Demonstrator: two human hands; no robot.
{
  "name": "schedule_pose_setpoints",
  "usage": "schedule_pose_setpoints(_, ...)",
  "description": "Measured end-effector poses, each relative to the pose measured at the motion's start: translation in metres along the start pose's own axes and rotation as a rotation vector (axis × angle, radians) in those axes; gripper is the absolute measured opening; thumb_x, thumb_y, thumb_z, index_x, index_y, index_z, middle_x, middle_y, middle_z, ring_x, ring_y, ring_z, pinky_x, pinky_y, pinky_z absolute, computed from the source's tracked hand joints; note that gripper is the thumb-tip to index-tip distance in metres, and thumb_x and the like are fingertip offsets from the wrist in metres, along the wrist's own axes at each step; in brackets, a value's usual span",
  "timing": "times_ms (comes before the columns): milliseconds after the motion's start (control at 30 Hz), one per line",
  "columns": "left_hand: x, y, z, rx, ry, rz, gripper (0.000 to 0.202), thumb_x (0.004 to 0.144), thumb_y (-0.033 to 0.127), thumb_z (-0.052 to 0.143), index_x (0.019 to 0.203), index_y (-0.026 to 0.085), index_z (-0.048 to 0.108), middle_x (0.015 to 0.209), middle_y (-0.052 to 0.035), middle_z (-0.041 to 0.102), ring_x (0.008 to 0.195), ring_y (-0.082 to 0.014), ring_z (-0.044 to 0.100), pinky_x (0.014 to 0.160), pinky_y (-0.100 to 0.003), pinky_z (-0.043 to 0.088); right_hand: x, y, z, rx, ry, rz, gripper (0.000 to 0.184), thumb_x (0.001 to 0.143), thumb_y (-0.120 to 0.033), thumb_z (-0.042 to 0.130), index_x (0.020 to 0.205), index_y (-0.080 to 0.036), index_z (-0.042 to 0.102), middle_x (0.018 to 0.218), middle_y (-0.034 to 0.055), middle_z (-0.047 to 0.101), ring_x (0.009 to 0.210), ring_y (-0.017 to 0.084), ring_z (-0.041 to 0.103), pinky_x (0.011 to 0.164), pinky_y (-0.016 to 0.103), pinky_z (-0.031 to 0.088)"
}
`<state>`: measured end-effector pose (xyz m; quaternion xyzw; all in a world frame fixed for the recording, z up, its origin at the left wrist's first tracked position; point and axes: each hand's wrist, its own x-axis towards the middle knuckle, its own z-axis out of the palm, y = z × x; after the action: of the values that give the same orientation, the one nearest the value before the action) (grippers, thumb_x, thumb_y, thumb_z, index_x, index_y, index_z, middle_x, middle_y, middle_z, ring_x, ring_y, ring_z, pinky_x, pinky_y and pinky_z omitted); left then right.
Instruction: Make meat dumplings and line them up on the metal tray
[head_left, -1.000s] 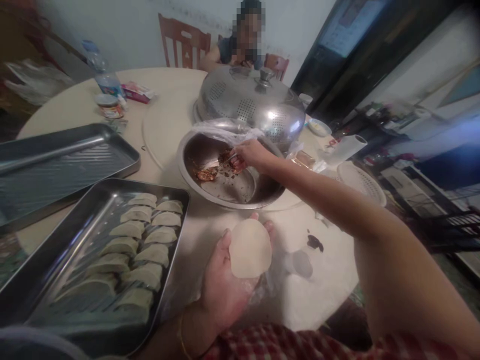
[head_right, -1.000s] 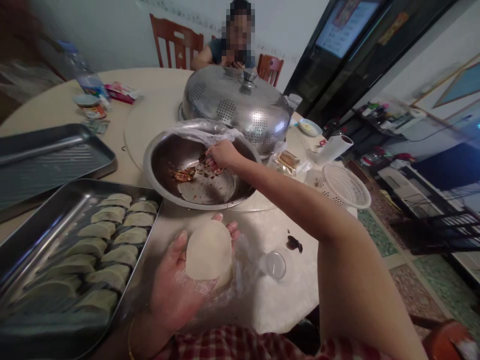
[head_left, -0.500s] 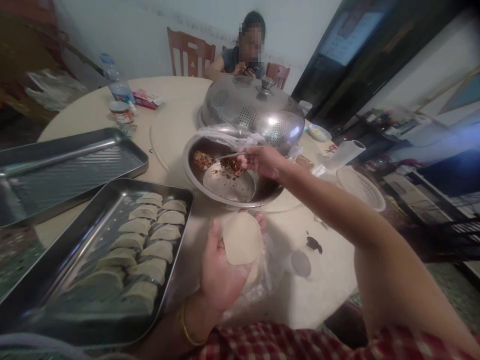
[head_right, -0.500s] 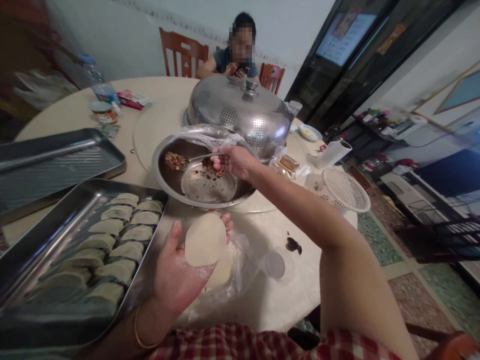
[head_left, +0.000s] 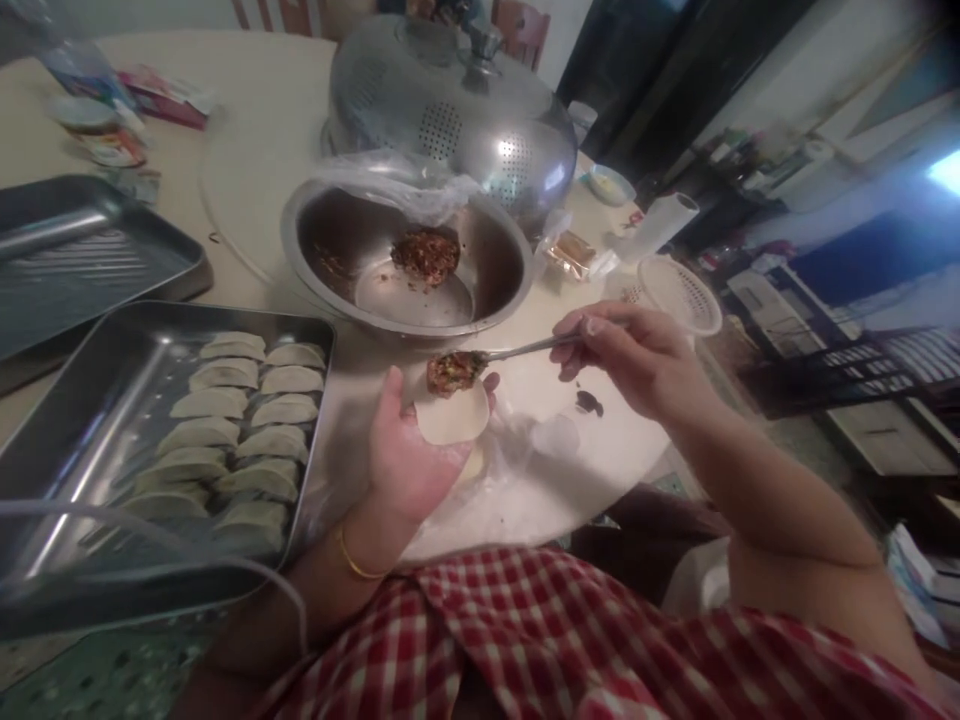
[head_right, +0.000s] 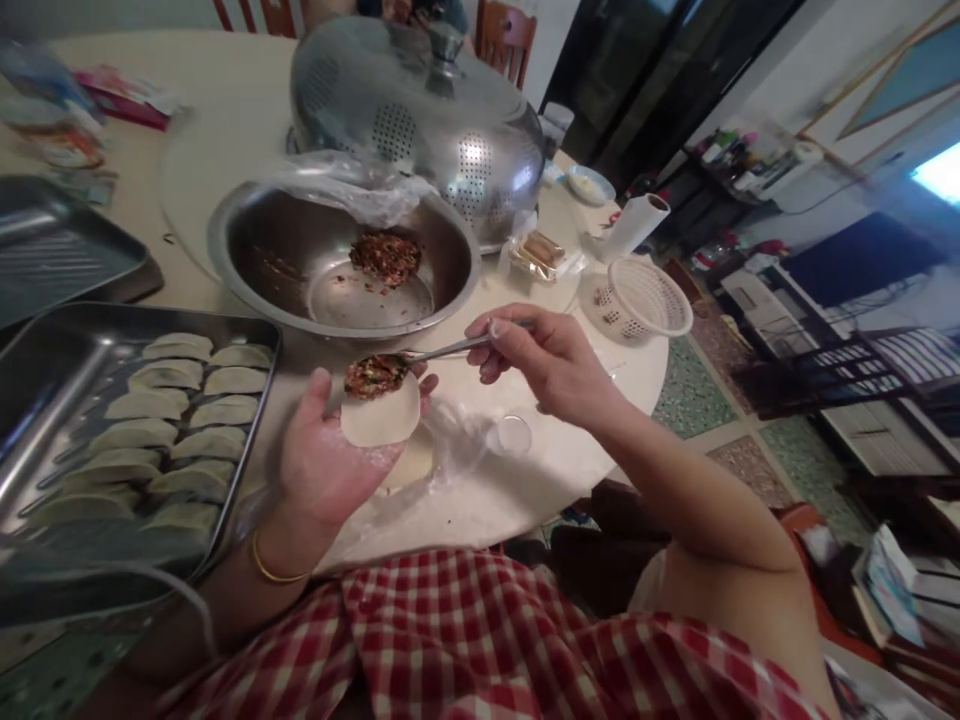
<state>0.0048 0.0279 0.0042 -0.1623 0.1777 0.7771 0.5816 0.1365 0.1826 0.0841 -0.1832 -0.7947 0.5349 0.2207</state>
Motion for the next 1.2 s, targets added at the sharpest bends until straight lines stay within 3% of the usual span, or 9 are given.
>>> schedule_pose_setpoints(167,0.001,-0.001,0.002,0.041,0.012,0.03,0.057,0.098,0.053,0.035,0.128,0.01,0.058,0.108,-0.015,0.072,0.106,-0.0308,0.068,0.089,-0.042,0.057,-0.033,0.002,0.011,-0.559,-0.081,-0.514,0.017,0.096,-0.017,0.051,0.104,-0.015,0.066,0.086,0.0069,0.072,0.075,0.014,0.068,0.067,0.024,0.056)
schedule_pose_setpoints(267,0.001,-0.001,0.003,0.088,0.041,0.007,0.058,0.099,0.053,0.03,0.129,0.01,0.056,0.109,-0.0158,0.071,0.104,-0.0288,0.069,0.087,-0.039,0.056,-0.044,0.0,0.013,-0.7,-0.142,-0.711,0.02,0.094,-0.009,0.049,0.108,-0.012,0.063,0.091,0.0111,0.071,0.079,0.015,0.067,0.068,0.025,0.056)
schedule_pose_setpoints(433,0.002,-0.004,0.004,0.119,0.0,-0.018,0.056,0.1,0.053,0.028,0.131,0.015,0.055,0.106,-0.0112,0.072,0.101,-0.0243,0.07,0.087,-0.037,0.055,-0.048,-0.003,0.014,-0.683,-0.117,-0.723,0.021,0.093,-0.007,0.049,0.108,-0.012,0.062,0.092,0.011,0.07,0.08,0.015,0.065,0.068,0.025,0.056)
schedule_pose_setpoints(733,0.005,-0.005,0.001,0.127,-0.011,0.015,0.056,0.099,0.05,0.038,0.135,0.01,0.054,0.113,-0.0164,0.071,0.105,-0.0258,0.068,0.083,-0.035,0.056,-0.053,-0.011,0.009,-0.747,-0.138,-0.685,0.022,0.092,-0.006,0.048,0.107,-0.015,0.061,0.09,0.01,0.07,0.077,0.016,0.066,0.065,0.026,0.056)
schedule_pose_setpoints(1067,0.01,-0.006,-0.005,0.129,-0.035,0.008,0.052,0.1,0.046,0.036,0.128,0.01,0.06,0.105,-0.0115,0.073,0.091,-0.0211,0.071,0.083,-0.031,0.056,-0.043,-0.031,0.003,-0.903,-0.232,-0.783,0.021,0.096,-0.008,0.043,0.102,-0.015,0.062,0.091,0.0098,0.068,0.078,0.016,0.064,0.065,0.027,0.054)
schedule_pose_setpoints(1200,0.011,-0.005,-0.005,0.121,-0.049,0.017,0.051,0.101,0.045,0.034,0.128,0.009,0.059,0.1,-0.0105,0.074,0.092,-0.0203,0.07,0.084,-0.03,0.055,-0.042,-0.041,0.002,-0.992,-0.34,-0.802,0.019,0.097,-0.009,0.044,0.104,-0.015,0.061,0.091,0.0093,0.068,0.079,0.017,0.063,0.067,0.029,0.054)
